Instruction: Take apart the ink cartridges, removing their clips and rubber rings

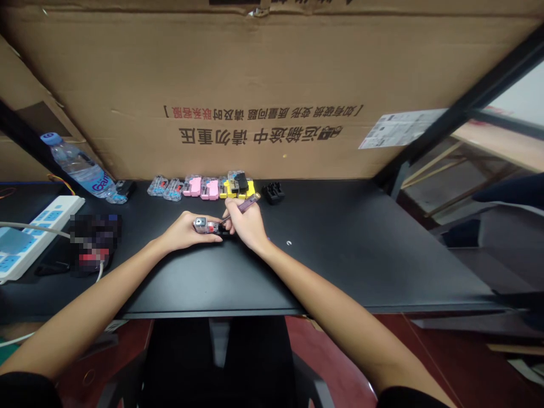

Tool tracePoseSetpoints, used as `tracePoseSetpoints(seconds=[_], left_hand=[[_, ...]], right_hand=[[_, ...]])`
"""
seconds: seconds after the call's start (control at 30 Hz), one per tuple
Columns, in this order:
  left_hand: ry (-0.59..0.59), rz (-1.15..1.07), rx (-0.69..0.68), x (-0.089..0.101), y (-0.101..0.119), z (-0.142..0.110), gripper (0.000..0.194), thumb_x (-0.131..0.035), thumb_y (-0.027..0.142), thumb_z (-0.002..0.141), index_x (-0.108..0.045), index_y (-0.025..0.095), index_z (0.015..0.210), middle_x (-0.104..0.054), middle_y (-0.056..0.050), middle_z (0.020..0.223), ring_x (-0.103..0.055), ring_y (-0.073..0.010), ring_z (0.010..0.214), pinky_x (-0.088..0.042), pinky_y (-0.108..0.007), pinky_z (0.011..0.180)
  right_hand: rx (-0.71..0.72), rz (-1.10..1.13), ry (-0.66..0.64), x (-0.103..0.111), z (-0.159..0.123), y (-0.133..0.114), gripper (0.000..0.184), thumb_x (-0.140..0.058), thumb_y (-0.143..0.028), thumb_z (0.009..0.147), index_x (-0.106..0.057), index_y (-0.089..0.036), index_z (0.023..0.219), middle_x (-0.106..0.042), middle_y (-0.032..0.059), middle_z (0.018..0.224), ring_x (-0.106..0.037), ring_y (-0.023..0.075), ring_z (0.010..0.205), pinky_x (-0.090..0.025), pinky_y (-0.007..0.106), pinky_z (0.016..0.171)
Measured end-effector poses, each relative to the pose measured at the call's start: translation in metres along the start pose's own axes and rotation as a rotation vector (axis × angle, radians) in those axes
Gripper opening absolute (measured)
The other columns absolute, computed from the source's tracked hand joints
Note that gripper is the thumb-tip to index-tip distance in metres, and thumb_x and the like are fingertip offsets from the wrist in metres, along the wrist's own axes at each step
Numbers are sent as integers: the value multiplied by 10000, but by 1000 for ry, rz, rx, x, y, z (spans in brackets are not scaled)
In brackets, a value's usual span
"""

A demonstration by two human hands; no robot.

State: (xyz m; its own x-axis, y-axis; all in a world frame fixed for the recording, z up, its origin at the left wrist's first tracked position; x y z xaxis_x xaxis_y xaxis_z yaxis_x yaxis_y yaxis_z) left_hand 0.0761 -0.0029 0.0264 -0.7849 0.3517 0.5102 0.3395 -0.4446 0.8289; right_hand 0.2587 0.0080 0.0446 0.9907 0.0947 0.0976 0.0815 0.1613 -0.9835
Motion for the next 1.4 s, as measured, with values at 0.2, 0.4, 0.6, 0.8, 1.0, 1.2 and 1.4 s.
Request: tracePoseSetpoints(seconds=[0.2, 0.4, 0.6, 0.8, 1.0, 1.2, 1.4], left_hand=[[-18, 46, -35, -1, 8, 0, 491, -886, 472, 836, -843, 120, 1176, -839, -56, 936, -710, -172, 759, -556, -243, 772], [-30, 71, -68, -4, 12, -1, 462, -875, 470, 856, -850, 128, 1166, -809, -19, 821, -662, -140, 669, -525, -211, 700], [-24, 134, -107, -5, 10, -2, 480, -861, 473, 872, -839, 137, 1214, -837, -45, 904, -693, -158, 699, -545, -221, 716], [-21, 171, -155, -5, 9, -3, 503, -851, 467, 895, -824, 127, 1265, -845, -59, 953, -693, -151, 690, -542, -218, 705], [-11, 158, -138, -6, 7, -2, 522, -864, 481, 875, -826, 122, 1252, -849, -58, 952, -724, -161, 709, -569, -219, 713], [114, 133, 21, 3, 1, 0, 485, -882, 483, 832, -844, 152, 1185, -859, -43, 958, -784, -210, 790, -621, -273, 774], [190, 114, 81, 8, -2, 2, 466, -883, 448, 811, -836, 172, 1184, -862, -59, 1070, -819, -250, 924, -637, -327, 882]], right_hand=[[89, -128, -11, -4, -6, -4, 485, -659, -497, 963, -499, -246, 580, -573, -11, 481, -521, 125, 405, -431, 262, 436], [171, -271, -20, -6, -7, -10, 487, -611, -408, 976, -415, -255, 556, -509, -18, 474, -470, 134, 454, -373, 275, 463], [80, -202, -27, -5, 0, -3, 424, -600, -379, 967, -475, -245, 585, -519, -32, 456, -492, 122, 425, -386, 246, 453], [-73, -92, -34, -5, 5, 2, 357, -567, -270, 916, -506, -240, 566, -512, -39, 395, -450, 104, 320, -361, 220, 372], [-102, -51, -16, -3, 7, 5, 326, -578, -244, 899, -537, -227, 576, -534, -36, 399, -461, 93, 314, -372, 196, 358], [29, -5, 60, 6, 5, 0, 363, -637, -406, 943, -576, -220, 637, -582, -18, 463, -546, 107, 393, -427, 199, 402], [62, -5, -18, -1, 4, 3, 434, -670, -521, 957, -582, -218, 658, -606, -15, 514, -527, 92, 406, -430, 215, 431]])
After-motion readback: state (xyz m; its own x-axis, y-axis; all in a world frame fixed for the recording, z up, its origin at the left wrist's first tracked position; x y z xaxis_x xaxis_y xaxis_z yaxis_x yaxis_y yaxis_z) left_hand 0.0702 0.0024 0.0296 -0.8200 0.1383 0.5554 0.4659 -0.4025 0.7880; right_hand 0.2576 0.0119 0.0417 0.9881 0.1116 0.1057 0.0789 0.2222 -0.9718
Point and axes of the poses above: each hand's wrist, its own z-axis towards the middle knuckle, its own x-axis out of the back of the hand, y = z × x, the point moved 4 cm from there along z, towards the middle knuckle
